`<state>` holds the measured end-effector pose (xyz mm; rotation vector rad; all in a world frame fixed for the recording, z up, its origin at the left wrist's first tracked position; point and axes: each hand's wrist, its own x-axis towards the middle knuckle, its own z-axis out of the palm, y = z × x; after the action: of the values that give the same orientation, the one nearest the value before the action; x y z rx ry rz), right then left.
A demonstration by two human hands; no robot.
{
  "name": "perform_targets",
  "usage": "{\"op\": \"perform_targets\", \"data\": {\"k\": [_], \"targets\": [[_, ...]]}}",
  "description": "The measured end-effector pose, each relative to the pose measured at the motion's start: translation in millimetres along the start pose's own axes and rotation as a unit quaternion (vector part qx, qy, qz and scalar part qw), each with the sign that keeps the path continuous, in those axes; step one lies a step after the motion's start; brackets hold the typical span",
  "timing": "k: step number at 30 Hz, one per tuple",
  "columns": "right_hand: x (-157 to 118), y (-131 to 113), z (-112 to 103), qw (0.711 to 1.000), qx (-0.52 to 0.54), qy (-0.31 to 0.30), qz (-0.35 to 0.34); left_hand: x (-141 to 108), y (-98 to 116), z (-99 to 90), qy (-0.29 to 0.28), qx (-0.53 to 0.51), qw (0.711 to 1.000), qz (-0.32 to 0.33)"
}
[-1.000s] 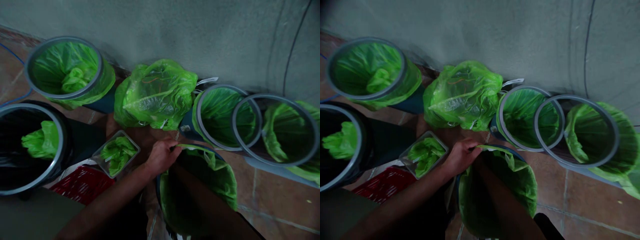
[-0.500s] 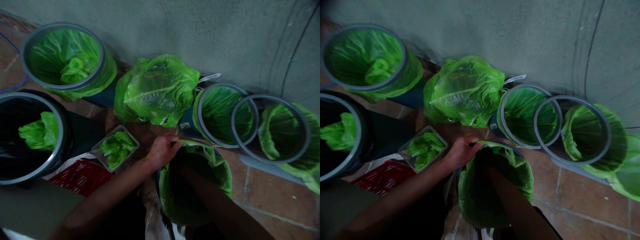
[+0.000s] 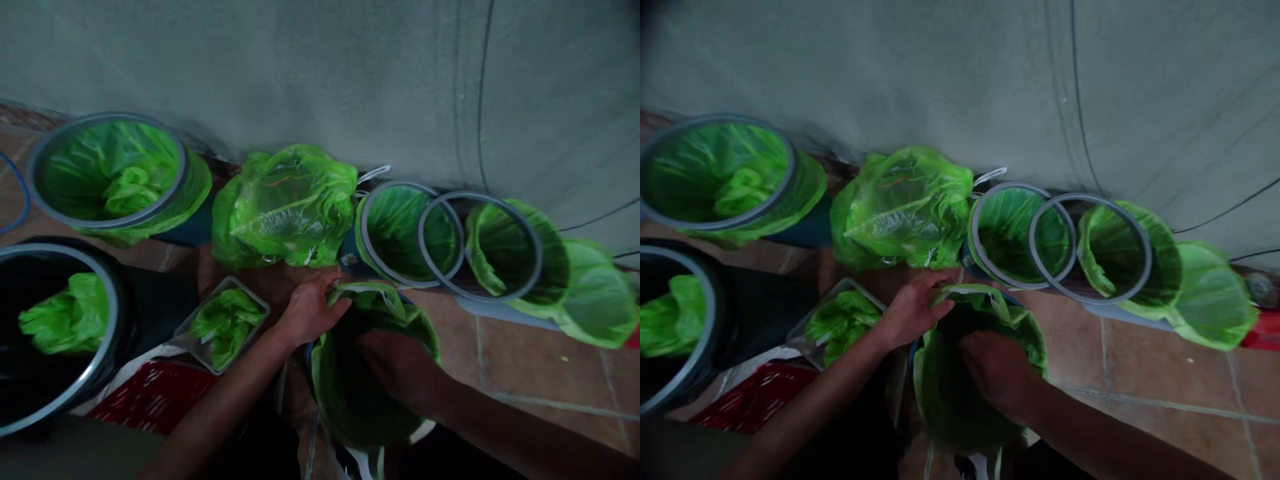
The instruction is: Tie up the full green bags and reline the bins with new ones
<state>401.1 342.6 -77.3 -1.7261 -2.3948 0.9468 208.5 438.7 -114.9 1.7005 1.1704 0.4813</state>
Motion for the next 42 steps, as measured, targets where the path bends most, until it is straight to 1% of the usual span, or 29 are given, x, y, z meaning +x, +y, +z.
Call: {"op": "perform_targets", "data": {"k": [2, 4, 6, 8, 10, 12, 14, 16, 17, 19, 21, 24, 27, 29, 31, 33, 35, 37, 40, 42], "targets": [[-15, 17, -24, 0.996, -0.012, 0.086, 0.011, 6, 7, 2.3, -0.005, 0.021, 1.0, 0.019], [-24, 39, -42, 0.988, -0.023, 0.149, 0.036, 16, 16, 6.2, -0.021, 0.059, 0.997, 0.042], [-29, 61, -47, 0.983, -0.023, 0.173, 0.049, 27, 24, 10.2, -0.049, 0.106, 0.991, 0.072], [-29, 79, -40, 0.983, -0.009, 0.178, 0.05, 36, 30, 13.6, -0.085, 0.146, 0.981, 0.095], [-27, 92, -27, 0.978, 0.021, 0.194, 0.068, 42, 31, 15.9, -0.107, 0.168, 0.975, 0.102], [-25, 99, -15, 0.968, 0.077, 0.21, 0.111, 44, 29, 16.9, -0.096, 0.163, 0.978, 0.091], [-25, 103, -7, 0.949, 0.155, 0.212, 0.171, 44, 25, 16.9, -0.062, 0.136, 0.986, 0.072], [-25, 104, -3, 0.92, 0.238, 0.21, 0.23, 42, 20, 16.2, -0.031, 0.11, 0.992, 0.056], [-25, 104, -2, 0.9, 0.277, 0.216, 0.256, 41, 18, 16.0, -0.021, 0.101, 0.993, 0.053], [-25, 104, 0, 0.852, 0.36, 0.235, 0.298, 40, 15, 16.1, -0.011, 0.091, 0.994, 0.052], [-24, 104, 3, 0.795, 0.449, 0.245, 0.325, 40, 11, 17.5, -0.002, 0.087, 0.995, 0.054], [-24, 103, 10, 0.716, 0.557, 0.256, 0.333, 39, 7, 21.5, 0.028, 0.091, 0.994, 0.057], [-21, 103, 15, 0.656, 0.622, 0.273, 0.328, 38, 3, 25.3, 0.062, 0.1, 0.99, 0.075], [-18, 102, 16, 0.626, 0.649, 0.279, 0.33, 38, 2, 26.7, 0.07, 0.112, 0.987, 0.089], [-14, 101, 17, 0.612, 0.656, 0.295, 0.328, 39, 2, 27.4, 0.073, 0.131, 0.984, 0.095], [-11, 101, 19, 0.608, 0.649, 0.317, 0.33, 41, 4, 27.7, 0.071, 0.158, 0.981, 0.083], [-9, 101, 21, 0.604, 0.647, 0.322, 0.334, 42, 4, 27.2, 0.054, 0.181, 0.981, 0.044], [-8, 102, 22, 0.598, 0.66, 0.303, 0.339, 43, 2, 25.4, 0.023, 0.182, 0.983, -0.005], [-11, 104, 23, 0.593, 0.677, 0.274, 0.34, 43, 0, 19.2, -0.039, 0.127, 0.989, -0.059], [-15, 104, 21, 0.597, 0.681, 0.264, 0.332, 38, -1, 13.2, -0.057, 0.067, 0.993, -0.075]]}}
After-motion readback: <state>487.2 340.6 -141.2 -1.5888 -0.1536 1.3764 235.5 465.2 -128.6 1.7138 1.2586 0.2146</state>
